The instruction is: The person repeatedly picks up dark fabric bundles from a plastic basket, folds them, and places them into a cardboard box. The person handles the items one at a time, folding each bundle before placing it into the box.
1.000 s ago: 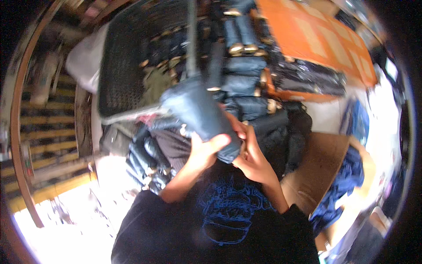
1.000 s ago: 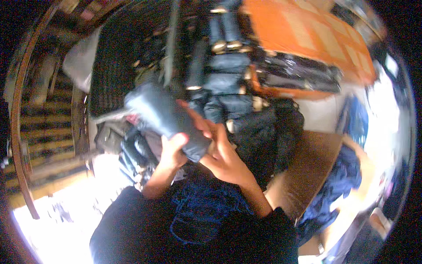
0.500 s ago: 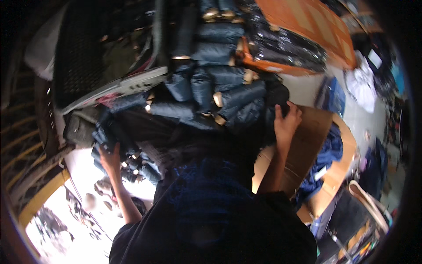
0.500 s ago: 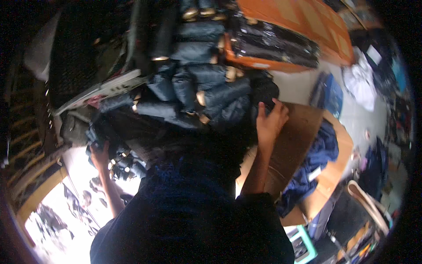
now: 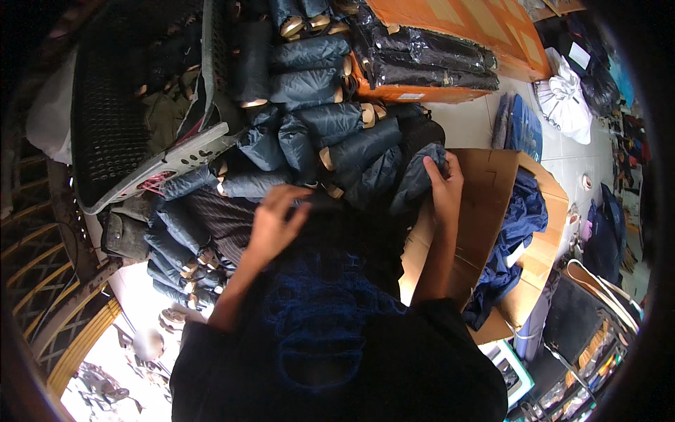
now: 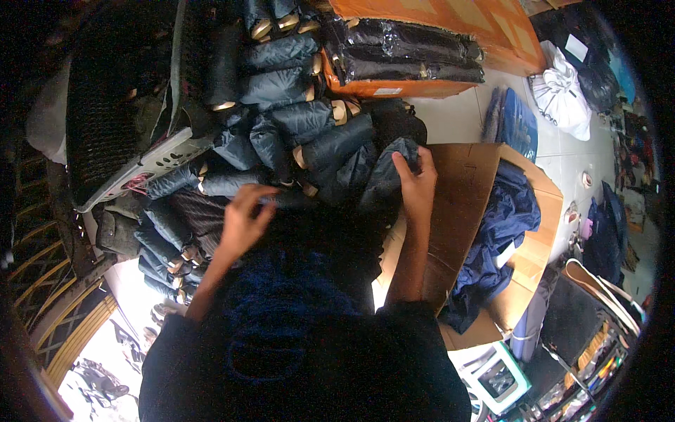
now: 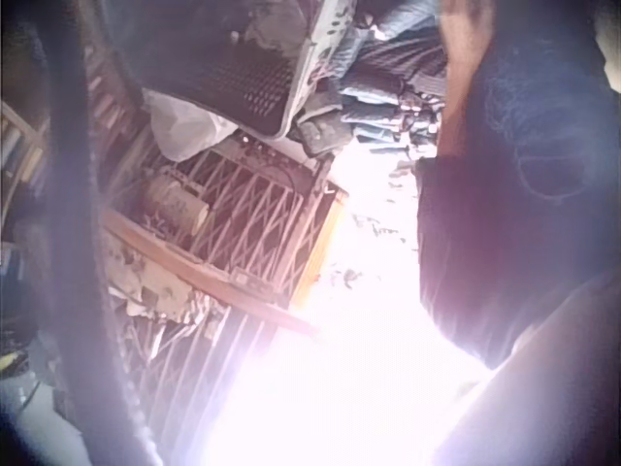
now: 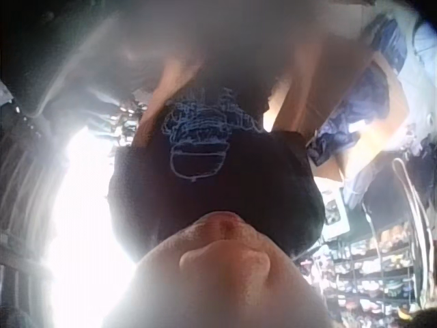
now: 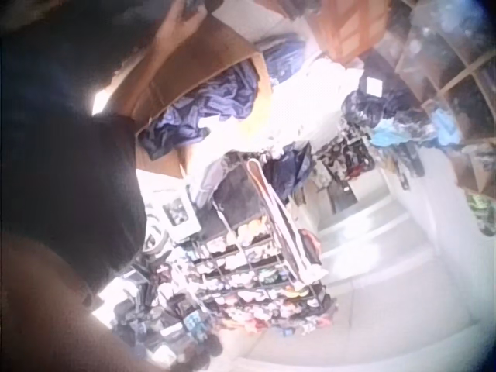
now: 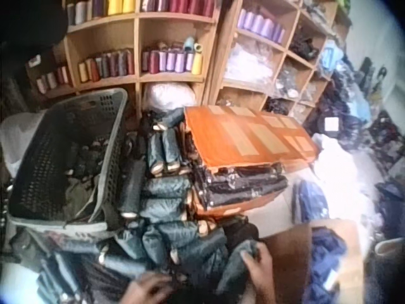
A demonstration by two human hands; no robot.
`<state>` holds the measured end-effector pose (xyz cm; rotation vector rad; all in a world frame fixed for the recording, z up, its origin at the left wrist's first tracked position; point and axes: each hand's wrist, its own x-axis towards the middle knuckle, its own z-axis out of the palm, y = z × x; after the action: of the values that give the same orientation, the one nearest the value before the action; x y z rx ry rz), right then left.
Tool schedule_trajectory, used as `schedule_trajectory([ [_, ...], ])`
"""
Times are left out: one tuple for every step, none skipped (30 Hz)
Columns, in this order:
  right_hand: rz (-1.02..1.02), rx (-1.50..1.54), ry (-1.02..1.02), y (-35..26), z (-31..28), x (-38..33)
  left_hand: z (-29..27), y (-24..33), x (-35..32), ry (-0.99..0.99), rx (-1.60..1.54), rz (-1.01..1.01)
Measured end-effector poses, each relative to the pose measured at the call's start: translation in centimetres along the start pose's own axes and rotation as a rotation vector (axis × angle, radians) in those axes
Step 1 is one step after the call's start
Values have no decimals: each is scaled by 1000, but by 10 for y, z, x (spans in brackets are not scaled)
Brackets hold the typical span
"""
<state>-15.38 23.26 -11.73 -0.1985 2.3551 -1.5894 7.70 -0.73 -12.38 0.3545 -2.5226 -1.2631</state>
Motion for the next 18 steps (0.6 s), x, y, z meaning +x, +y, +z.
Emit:
schedule_trajectory([
  [50, 137, -36, -27, 10, -7, 13, 10, 12, -51, -130, -19],
  [101, 275, -72, -43, 20, -15, 22, 23, 22, -105, -258, -36],
  [146, 409, -161, -44, 30, -19, 28, 32, 32, -158, -340, -102],
  [151, 475, -216, -46, 43, -23, 31, 40, 41, -212, -419, -168],
  [117, 516, -247, -48, 55, -25, 30, 46, 46, -259, -498, -238],
  [83, 558, -280, -51, 67, -27, 32, 44, 47, -251, -590, -267],
  [46, 542, -294, -64, 74, -28, 35, 40, 50, -247, -684, -291],
  [-16, 510, -269, -66, 80, -26, 35, 37, 53, -241, -777, -313],
  [-78, 478, -245, -68, 86, -23, 31, 35, 52, -193, -833, -315],
  [-137, 444, -217, -69, 91, -20, 24, 40, 52, -165, -819, -332],
  [-197, 411, -202, -72, 99, -18, 17, 47, 51, -136, -805, -350],
  [-210, 343, -205, -74, 102, -14, 13, 50, 50, -106, -790, -367],
  [-223, 271, -205, -75, 105, -11, 16, 47, 48, -123, -614, -401],
  [-235, 199, -204, -79, 107, -8, 14, 42, 46, -138, -612, -413],
  [-107, 237, -233, -84, 106, -6, 8, 37, 44, -153, -609, -425],
  [-137, 261, -231, -83, 106, 1, 5, 31, 42, -170, -607, -436],
  [-268, 283, -236, -84, 108, 7, 5, 26, 39, -97, -798, -380],
  [-398, 306, -240, -85, 110, 12, 2, 22, 36, -102, -819, -370],
])
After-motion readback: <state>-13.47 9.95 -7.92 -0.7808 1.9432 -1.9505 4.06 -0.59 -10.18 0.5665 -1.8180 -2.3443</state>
